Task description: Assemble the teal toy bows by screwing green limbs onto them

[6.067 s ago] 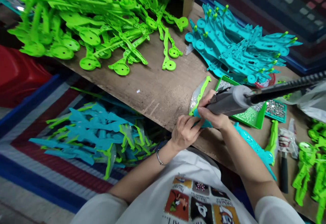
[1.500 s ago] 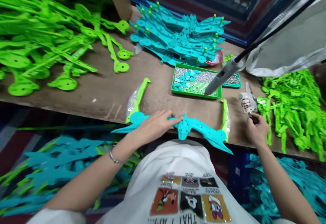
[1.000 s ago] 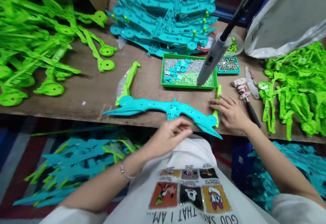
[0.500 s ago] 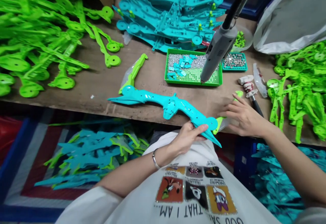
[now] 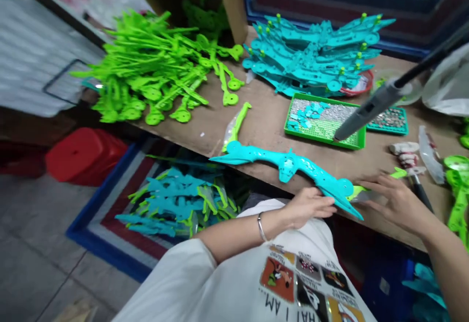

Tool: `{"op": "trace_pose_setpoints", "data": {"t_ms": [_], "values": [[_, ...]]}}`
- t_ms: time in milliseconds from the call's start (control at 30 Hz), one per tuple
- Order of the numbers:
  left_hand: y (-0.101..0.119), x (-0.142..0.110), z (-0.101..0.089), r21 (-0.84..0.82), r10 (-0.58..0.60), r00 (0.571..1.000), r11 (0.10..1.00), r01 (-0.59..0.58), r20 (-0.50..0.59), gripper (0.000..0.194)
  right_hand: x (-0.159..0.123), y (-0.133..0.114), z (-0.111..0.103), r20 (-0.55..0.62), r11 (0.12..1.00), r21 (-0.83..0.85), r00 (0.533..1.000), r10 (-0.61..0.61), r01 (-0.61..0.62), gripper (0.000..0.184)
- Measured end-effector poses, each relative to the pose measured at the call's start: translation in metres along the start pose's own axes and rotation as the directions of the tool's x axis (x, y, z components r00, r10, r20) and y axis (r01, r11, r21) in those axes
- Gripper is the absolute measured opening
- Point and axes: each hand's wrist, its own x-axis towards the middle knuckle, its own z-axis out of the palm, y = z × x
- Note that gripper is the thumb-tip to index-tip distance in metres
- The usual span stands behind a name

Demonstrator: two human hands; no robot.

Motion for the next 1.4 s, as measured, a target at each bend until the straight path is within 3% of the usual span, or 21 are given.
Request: {"op": "trace_pose_setpoints", "data": {"t_ms": [100,167,233,333,367,433,500,600,733,833,967,1033,1100,1167,1267,1400], "values": [[0.016,-0.031,-0.030,0.031,-0.047,0.999,0.998,0.047,-0.008,0.061,0.013,0.008,0.001,0.016,1.000,-0.003,1.000,-0.023,0.023,0.049],[0.024,-0.056,-0.055,0.016,0.052,0.986,0.999,-0.050,-0.159,0.055,0.033,-0.011,-0.003,-0.021,1.000,-0.009,0.999,-0.029,0.029,0.056],[0.031,-0.076,-0.080,-0.004,0.224,0.897,0.970,-0.244,-0.381,0.048,0.064,-0.050,-0.005,-0.009,0.995,0.048,0.996,-0.091,0.091,0.048],[0.037,-0.091,-0.110,-0.017,0.391,0.699,0.866,-0.499,-0.598,0.042,0.131,-0.121,0.009,-0.008,0.957,0.182,0.973,-0.230,0.227,0.035],[0.039,-0.092,-0.117,-0.023,0.414,0.663,0.838,-0.545,-0.623,0.042,0.156,-0.141,0.019,-0.015,0.944,0.197,0.963,-0.267,0.265,0.037],[0.044,-0.092,-0.127,-0.037,0.438,0.637,0.806,-0.591,-0.635,0.043,0.202,-0.169,0.043,-0.040,0.942,0.156,0.955,-0.293,0.296,0.053],[0.049,-0.090,-0.132,-0.047,0.439,0.637,0.800,-0.598,-0.634,0.045,0.234,-0.181,0.066,0.008,0.947,0.118,0.953,-0.303,0.300,0.062],[0.059,-0.088,-0.134,-0.047,0.440,0.652,0.807,-0.589,-0.618,0.054,0.250,-0.183,0.081,0.050,0.947,0.151,0.954,-0.295,0.285,0.059],[0.070,-0.087,-0.134,-0.069,0.429,0.682,0.816,-0.573,-0.592,0.062,0.239,-0.183,0.071,0.049,0.921,0.265,0.950,-0.310,0.287,0.059],[0.071,-0.087,-0.132,-0.090,0.420,0.691,0.815,-0.572,-0.588,0.060,0.243,-0.189,0.058,0.110,0.885,0.410,0.951,-0.290,0.222,0.067],[0.066,-0.090,-0.126,-0.107,0.449,0.685,0.788,-0.606,-0.575,0.053,0.276,-0.205,0.053,0.217,0.678,0.735,0.949,-0.229,-0.005,0.076],[0.065,-0.094,-0.124,-0.108,0.464,0.679,0.776,-0.621,-0.569,0.049,0.294,-0.216,0.055,0.268,0.566,0.816,0.943,-0.196,-0.114,0.076],[0.066,-0.096,-0.124,-0.115,0.467,0.687,0.776,-0.620,-0.557,0.047,0.306,-0.227,0.056,0.296,0.509,0.844,0.938,-0.182,-0.168,0.072],[0.067,-0.097,-0.124,-0.131,0.457,0.709,0.785,-0.606,-0.537,0.046,0.313,-0.236,0.058,0.268,0.523,0.842,0.942,-0.202,-0.128,0.063],[0.070,-0.094,-0.125,-0.147,0.447,0.740,0.799,-0.583,-0.503,0.044,0.316,-0.244,0.060,0.199,0.634,0.772,0.935,-0.295,0.036,0.052],[0.073,-0.079,-0.131,-0.126,0.467,0.724,0.791,-0.598,-0.508,0.042,0.312,-0.244,0.067,0.243,0.786,0.605,0.912,-0.330,0.123,0.050]]}}
